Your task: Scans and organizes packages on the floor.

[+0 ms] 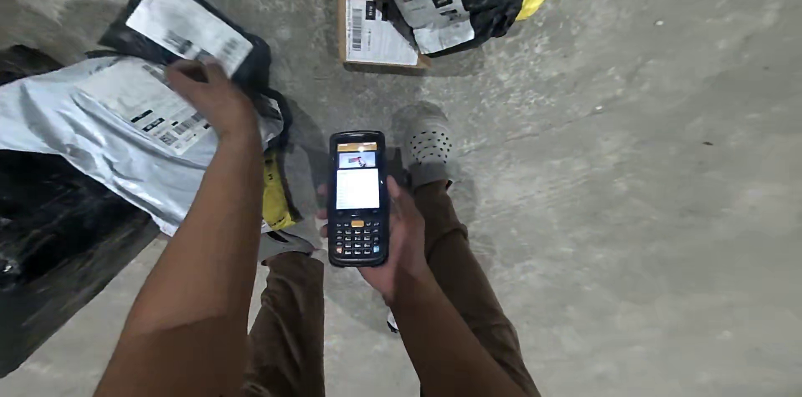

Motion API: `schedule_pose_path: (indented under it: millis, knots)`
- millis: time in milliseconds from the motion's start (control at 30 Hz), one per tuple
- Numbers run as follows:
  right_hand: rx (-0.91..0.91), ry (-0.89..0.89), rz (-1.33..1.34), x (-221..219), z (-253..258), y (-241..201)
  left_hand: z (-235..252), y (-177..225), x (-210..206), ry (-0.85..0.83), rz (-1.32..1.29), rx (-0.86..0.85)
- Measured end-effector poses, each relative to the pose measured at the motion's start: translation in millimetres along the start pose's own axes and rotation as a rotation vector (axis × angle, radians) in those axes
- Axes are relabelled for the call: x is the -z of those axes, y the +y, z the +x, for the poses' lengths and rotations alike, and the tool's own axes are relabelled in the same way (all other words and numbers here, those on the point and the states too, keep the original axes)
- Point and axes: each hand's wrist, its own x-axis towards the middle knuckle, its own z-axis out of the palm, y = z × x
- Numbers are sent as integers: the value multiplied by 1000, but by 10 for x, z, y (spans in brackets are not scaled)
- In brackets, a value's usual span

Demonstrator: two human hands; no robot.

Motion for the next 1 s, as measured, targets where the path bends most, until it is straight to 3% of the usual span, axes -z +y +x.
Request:
schedule_pose_path:
  millis: [67,167,267,367,533,633,767,900,1000]
  knots:
    - [39,48,14,27,4,-42,-174,85,-278,-286,38,9]
    - [73,75,11,58,22,-83,-405,122,-975,-611,-73,284]
    - [97,38,11,71,38,-107,-523,130,-1536,-610,-251,515]
    - [90,1,65,52,36,-145,-554,333,-1720,-522,-411,687]
    - [56,-63,44,26,32,-139,-460,367,-1534,-582,-499,766]
    - [-6,-58,34,0,25,-119,-437,510,-1226,-581,-499,597]
    - [-109,-79,3,-31,16,-90,-234,562,-518,-572,-367,308]
    - [-199,-140,-8,-52,22,-7,-78,607,33,-630,-442,183]
    - [-200,-208,-28,-41,36,33,-17,635,170,-663,-449,92]
